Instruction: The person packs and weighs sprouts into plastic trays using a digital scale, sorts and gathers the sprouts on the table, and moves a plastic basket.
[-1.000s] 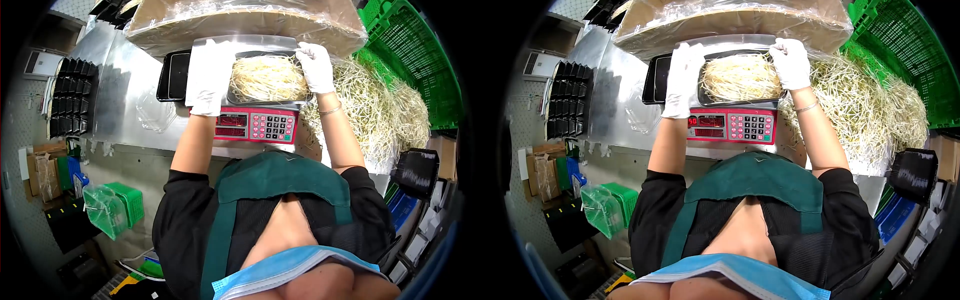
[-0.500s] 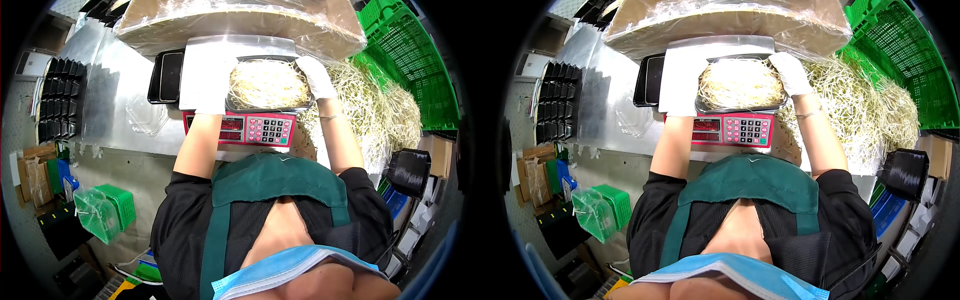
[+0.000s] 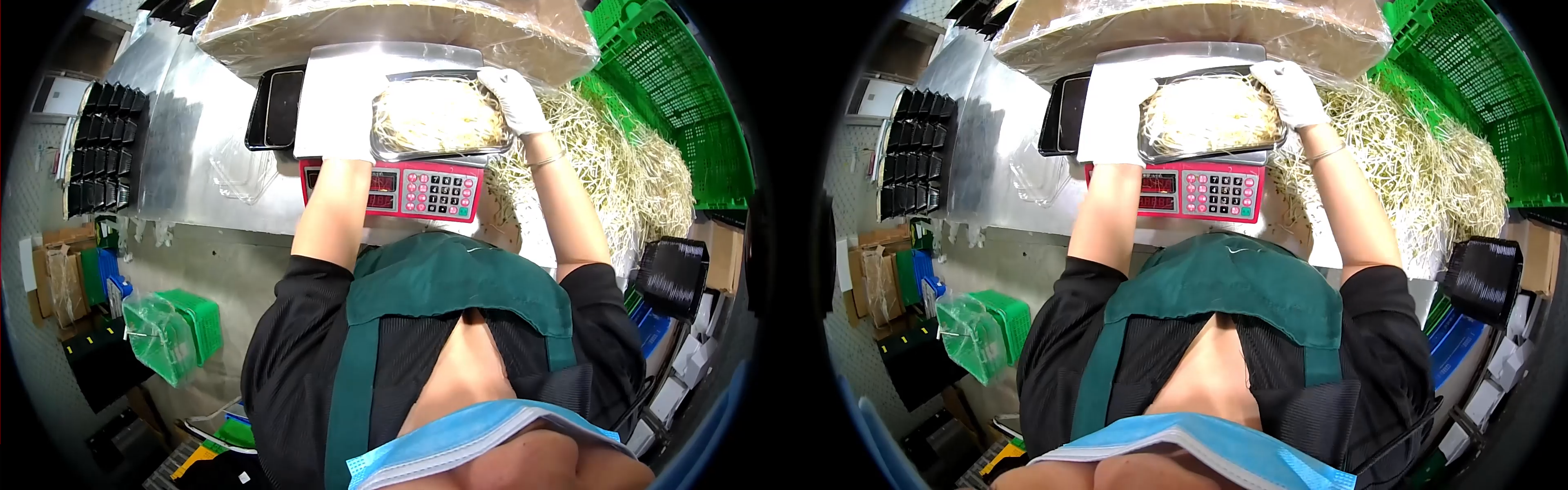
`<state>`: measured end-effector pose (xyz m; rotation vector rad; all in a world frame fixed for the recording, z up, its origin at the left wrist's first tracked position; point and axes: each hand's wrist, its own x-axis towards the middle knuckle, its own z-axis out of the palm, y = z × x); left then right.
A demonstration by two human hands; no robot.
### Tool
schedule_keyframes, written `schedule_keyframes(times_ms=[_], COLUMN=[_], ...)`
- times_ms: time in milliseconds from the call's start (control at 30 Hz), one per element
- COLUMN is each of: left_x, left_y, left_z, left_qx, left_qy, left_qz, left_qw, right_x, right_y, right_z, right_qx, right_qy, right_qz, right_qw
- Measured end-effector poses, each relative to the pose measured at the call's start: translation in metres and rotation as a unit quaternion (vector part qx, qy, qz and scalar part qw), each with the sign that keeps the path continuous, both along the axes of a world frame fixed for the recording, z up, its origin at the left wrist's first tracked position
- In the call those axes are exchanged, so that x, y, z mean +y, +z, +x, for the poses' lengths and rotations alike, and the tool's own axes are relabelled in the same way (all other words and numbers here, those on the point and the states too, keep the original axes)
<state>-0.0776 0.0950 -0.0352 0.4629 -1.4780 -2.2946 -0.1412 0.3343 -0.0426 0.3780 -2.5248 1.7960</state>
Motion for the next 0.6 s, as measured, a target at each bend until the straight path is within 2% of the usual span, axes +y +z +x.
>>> schedule_keyframes(times_ms=[33, 67, 133, 167, 200, 267, 300, 333, 367, 433, 467, 533, 567, 600], left_x=[0.005, 0.010, 0.018, 0.018, 0.025, 0.041, 0.038, 0.035, 0.033, 0.020, 0.016, 0.018, 0.017, 0.017], left_y=[-0.001, -0.003, -0.009, -0.012, -0.006, 0.018, 0.019, 0.019, 0.014, 0.011, 0.010, 0.011, 0.009, 0.007], left_z=[0.002, 0.007, 0.021, 0.029, 0.042, 0.070, 0.078, 0.084, 0.093, 0.097, 0.096, 0.091, 0.087, 0.083], left_qx=[-0.003, -0.005, -0.004, -0.009, -0.010, 0.004, 0.016, 0.027, -0.129, -0.127, -0.126, -0.108, -0.132, -0.157], left_qy=[0.007, 0.015, 0.012, -0.038, -0.042, -0.124, -0.169, -0.215, -0.172, -0.206, -0.234, -0.246, -0.307, -0.365], left_qz=[0.034, 0.066, 0.135, 0.184, 0.186, 0.047, 0.015, -0.019, -0.041, -0.059, -0.074, -0.071, -0.073, -0.074], left_qw=[0.999, 0.998, 0.991, 0.982, 0.982, 0.991, 0.985, 0.976, 0.976, 0.968, 0.961, 0.961, 0.940, 0.915], right_x=[0.009, 0.018, 0.018, 0.007, 0.006, -0.002, -0.004, -0.004, -0.007, -0.017, -0.017, -0.033, -0.027, -0.018], right_y=[0.012, 0.019, 0.045, 0.052, 0.050, 0.049, 0.064, 0.060, 0.056, 0.055, 0.053, 0.068, 0.045, 0.032], right_z=[-0.009, -0.006, 0.008, 0.012, 0.003, -0.032, -0.036, -0.048, -0.061, -0.076, -0.078, -0.059, -0.068, -0.079], right_qx=[-0.079, -0.133, -0.274, -0.240, -0.241, -0.210, -0.161, -0.158, -0.121, -0.064, -0.064, -0.140, -0.092, -0.020], right_qy=[0.103, 0.172, 0.056, -0.002, -0.006, -0.010, 0.027, 0.021, 0.046, 0.085, 0.081, 0.046, 0.047, 0.108], right_qz=[0.002, -0.056, -0.009, 0.047, 0.047, 0.249, 0.345, 0.342, 0.394, 0.478, 0.480, 0.490, 0.467, 0.519], right_qw=[0.992, 0.974, 0.960, 0.970, 0.969, 0.945, 0.924, 0.926, 0.910, 0.872, 0.871, 0.859, 0.878, 0.848])
